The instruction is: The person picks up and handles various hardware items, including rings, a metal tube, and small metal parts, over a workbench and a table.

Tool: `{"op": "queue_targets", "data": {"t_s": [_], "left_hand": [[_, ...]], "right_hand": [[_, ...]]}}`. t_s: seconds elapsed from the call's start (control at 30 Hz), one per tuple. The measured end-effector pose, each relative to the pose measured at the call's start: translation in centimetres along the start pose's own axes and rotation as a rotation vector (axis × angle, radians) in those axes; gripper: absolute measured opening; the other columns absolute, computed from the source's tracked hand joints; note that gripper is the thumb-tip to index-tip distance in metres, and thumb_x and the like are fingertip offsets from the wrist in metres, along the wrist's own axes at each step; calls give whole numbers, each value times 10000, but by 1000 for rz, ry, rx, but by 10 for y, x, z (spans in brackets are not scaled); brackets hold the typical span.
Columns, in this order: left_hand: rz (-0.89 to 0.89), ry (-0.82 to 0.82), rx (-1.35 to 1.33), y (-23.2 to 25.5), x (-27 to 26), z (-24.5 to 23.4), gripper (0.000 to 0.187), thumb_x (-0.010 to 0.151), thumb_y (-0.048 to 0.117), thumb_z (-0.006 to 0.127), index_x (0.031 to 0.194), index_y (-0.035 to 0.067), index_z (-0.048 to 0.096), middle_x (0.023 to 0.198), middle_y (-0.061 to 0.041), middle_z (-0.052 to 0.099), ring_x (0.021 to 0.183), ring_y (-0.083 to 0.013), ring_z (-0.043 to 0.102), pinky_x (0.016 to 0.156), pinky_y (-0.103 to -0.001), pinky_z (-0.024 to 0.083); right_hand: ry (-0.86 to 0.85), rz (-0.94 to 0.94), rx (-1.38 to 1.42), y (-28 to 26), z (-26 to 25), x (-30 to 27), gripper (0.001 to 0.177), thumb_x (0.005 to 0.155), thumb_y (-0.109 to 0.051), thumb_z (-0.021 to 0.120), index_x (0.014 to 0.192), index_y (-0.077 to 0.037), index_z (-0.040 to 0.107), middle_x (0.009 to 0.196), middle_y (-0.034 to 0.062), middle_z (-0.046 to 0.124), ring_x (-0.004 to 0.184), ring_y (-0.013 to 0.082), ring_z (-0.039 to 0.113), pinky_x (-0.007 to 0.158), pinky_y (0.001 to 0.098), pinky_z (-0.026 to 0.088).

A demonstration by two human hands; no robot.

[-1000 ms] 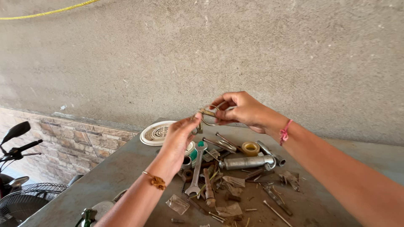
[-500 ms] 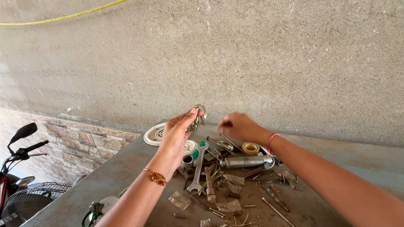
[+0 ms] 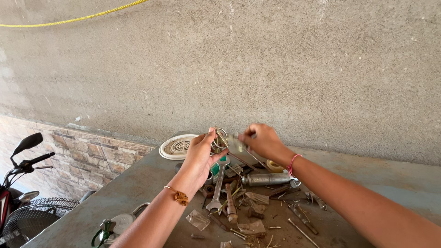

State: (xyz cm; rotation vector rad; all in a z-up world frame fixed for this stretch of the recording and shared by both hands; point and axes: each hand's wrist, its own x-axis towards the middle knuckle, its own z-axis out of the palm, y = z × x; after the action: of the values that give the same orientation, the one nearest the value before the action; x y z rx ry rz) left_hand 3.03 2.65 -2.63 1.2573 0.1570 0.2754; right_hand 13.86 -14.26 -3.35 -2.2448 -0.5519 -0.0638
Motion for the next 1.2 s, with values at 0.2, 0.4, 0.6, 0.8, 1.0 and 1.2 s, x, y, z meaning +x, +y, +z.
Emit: {"op": "queue_targets", "data": {"t_s": [0.2,0.4,0.6,0.8,1.0,1.2], "left_hand": [[-32,-1,-93,7,-13,3,438,1000,419,579,1126,4,518,1063,-122,585,903,-182,633,783,-324,596],[110,-162,-38,8,-9,-5,317,929,312,660,1037,16,685,983,-68,676,795,-138,621,754,-356,609],[87,-138,59,2,0,-8,263,944,267,662,1003,20,730,931,-59,708,799,-121,641,776,-352,612],[98,37,10,-1,8,-12,228,941,260,684,901,37,671,877,-88,704,774,-154,689,780,-332,638],[110,83,32,5,6,-17,242,970,283,669,878,59,657,854,-60,630,743,-135,613,770,-344,617],[55,90,63,15,4,-19,260,946,328,668,920,72,706,895,-32,653,809,-120,615,821,-354,595]], "right_hand": [[257,-798,59,-32,6,-26,132,932,-171,711,983,-53,683,1099,84,693,982,194,726,920,333,626],[198,-826,-69,-44,8,-46,191,840,-134,782,985,-47,693,1072,78,650,1004,245,685,893,366,567],[242,-764,-54,-49,9,-51,207,821,-170,799,961,-48,708,1134,81,626,1030,244,684,884,366,562],[258,-453,175,-38,10,-37,261,902,-272,724,986,-36,650,1001,87,712,900,219,746,833,353,618],[-277,-502,-222,-7,21,-26,334,894,-366,694,998,-49,699,964,110,754,871,230,736,810,396,582],[-422,-536,-332,-22,9,-40,317,870,-365,716,927,-55,747,985,112,691,937,220,688,853,383,541]]}}
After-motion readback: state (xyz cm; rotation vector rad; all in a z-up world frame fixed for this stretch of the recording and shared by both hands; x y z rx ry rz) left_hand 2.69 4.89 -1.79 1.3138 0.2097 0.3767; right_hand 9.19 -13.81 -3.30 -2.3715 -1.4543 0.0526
